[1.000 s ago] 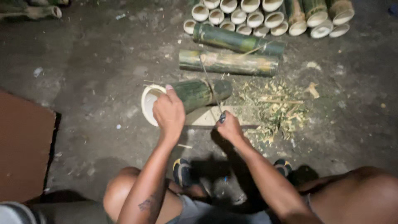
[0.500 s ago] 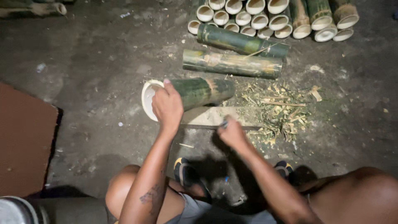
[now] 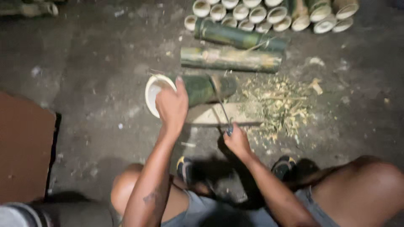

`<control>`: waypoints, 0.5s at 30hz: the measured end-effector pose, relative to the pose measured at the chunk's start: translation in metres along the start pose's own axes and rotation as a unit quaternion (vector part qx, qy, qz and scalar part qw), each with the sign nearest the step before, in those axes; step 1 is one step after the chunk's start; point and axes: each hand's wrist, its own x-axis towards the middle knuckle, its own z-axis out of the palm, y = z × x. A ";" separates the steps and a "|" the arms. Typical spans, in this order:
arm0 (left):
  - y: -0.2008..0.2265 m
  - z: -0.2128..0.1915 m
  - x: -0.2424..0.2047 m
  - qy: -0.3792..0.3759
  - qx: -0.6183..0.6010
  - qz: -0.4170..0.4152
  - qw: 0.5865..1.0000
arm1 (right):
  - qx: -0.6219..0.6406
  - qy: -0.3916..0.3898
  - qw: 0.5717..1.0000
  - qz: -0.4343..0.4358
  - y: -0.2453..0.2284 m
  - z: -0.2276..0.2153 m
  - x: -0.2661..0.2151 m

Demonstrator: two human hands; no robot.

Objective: The person cuts a bamboo pole into smaller sections using a machete. They then smooth the cut edges and stack the finished pieces with other bamboo sections.

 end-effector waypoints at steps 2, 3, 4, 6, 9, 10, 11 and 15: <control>0.008 -0.011 0.010 -0.047 0.006 0.077 0.996 | -0.016 -0.013 0.997 0.072 -0.001 -0.007 0.016; 0.006 -0.018 0.005 -0.082 0.015 0.109 0.991 | -0.025 -0.027 0.992 0.119 0.003 -0.011 0.009; 0.003 -0.023 0.001 -0.070 0.017 0.130 0.989 | -0.021 -0.030 0.993 0.117 0.007 -0.017 0.006; 0.010 -0.021 0.006 -0.048 0.009 0.186 0.981 | -0.015 -0.018 0.993 0.116 0.014 -0.040 0.015; 0.009 -0.018 -0.004 -0.066 -0.028 0.095 0.993 | -0.027 -0.079 0.986 0.145 0.000 -0.061 0.008; 0.010 -0.017 -0.003 -0.054 -0.020 0.098 0.994 | -0.016 -0.063 0.992 0.110 -0.016 -0.065 0.010; 0.012 -0.015 -0.004 -0.040 -0.013 0.103 0.994 | -0.005 -0.056 0.995 0.086 -0.034 -0.069 0.011; 0.011 -0.003 -0.021 -0.085 0.040 0.102 0.990 | 0.055 -0.080 0.995 0.018 -0.103 -0.091 -0.009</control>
